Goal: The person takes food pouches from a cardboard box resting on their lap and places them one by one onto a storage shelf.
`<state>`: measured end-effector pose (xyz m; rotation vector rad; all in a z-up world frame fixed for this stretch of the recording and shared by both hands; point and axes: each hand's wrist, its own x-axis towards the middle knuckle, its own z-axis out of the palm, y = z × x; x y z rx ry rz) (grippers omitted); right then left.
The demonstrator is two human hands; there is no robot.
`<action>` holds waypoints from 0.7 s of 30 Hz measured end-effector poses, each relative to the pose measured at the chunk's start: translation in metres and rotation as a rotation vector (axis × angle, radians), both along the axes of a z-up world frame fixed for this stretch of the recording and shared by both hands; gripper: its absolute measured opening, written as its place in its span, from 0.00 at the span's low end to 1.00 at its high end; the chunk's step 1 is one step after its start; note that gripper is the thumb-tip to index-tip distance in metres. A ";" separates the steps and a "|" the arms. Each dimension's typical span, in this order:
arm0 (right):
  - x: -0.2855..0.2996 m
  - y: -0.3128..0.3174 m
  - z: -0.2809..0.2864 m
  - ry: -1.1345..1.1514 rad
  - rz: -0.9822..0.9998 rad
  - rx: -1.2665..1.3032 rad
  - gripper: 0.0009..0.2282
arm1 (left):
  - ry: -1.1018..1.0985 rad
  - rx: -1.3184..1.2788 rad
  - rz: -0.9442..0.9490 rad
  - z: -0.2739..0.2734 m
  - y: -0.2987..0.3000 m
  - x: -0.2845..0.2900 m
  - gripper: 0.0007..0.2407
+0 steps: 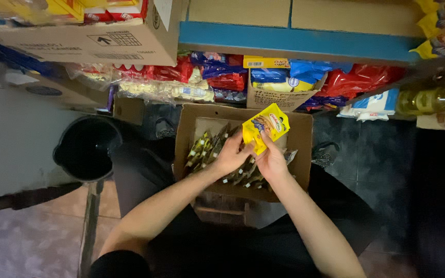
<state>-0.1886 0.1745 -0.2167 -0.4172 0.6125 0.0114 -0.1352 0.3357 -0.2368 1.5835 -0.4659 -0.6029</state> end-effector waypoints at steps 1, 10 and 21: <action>0.000 0.000 -0.004 0.004 -0.025 -0.015 0.10 | 0.004 -0.008 -0.007 -0.012 0.000 -0.002 0.23; 0.007 -0.006 -0.009 -0.027 0.023 -0.075 0.17 | -0.195 -0.045 0.127 0.026 -0.004 -0.004 0.13; 0.002 0.000 -0.014 -0.016 0.044 -0.158 0.21 | -0.092 -0.098 0.232 0.008 0.001 -0.005 0.11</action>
